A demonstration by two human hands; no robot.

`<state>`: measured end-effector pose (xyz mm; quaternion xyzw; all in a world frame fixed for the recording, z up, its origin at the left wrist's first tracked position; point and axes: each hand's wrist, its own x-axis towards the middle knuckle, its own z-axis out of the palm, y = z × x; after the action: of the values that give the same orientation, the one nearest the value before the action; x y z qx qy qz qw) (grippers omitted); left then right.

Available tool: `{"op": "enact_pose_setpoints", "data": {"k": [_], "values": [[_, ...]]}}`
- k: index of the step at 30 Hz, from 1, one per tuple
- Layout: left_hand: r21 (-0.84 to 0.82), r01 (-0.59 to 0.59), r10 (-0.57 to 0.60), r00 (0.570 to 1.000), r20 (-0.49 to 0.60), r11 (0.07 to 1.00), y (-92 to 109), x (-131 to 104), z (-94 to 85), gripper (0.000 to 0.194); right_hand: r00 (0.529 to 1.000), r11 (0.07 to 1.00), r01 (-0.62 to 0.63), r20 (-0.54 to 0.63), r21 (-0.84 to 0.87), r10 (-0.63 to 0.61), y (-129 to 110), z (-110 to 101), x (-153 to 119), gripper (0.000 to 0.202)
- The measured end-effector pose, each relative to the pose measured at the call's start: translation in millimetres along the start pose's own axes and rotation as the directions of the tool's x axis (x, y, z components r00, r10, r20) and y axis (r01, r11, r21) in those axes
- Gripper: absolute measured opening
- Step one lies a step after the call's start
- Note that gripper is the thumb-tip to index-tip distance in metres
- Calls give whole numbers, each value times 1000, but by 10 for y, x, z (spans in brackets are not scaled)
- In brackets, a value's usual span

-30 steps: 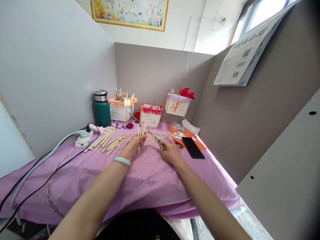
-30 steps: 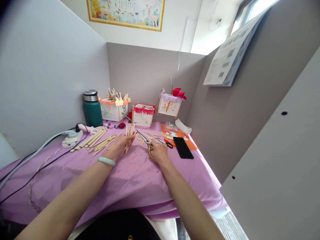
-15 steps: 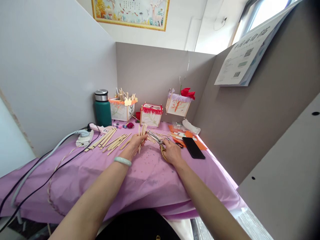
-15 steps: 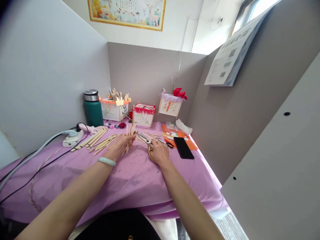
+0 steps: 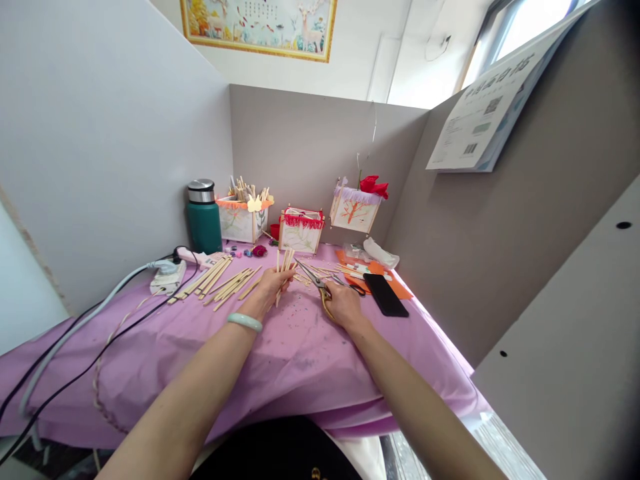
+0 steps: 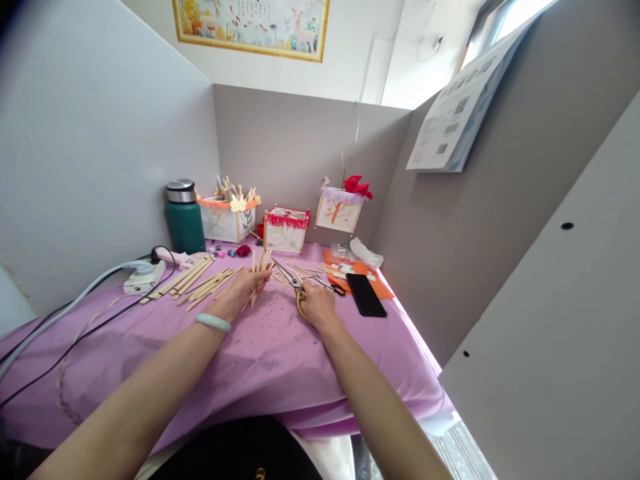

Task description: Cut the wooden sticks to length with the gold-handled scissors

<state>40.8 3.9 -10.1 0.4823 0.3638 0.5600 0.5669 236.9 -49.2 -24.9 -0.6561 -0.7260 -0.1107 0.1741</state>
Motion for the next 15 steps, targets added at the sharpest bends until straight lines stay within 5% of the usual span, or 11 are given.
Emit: {"op": "enact_pose_setpoints", "data": {"k": [15], "values": [[33, 48, -45, 996, -83, 998, 36, 6, 7, 22, 1000, 1000, 9, -30, -3, -9, -23, -31, -40, 36]]}}
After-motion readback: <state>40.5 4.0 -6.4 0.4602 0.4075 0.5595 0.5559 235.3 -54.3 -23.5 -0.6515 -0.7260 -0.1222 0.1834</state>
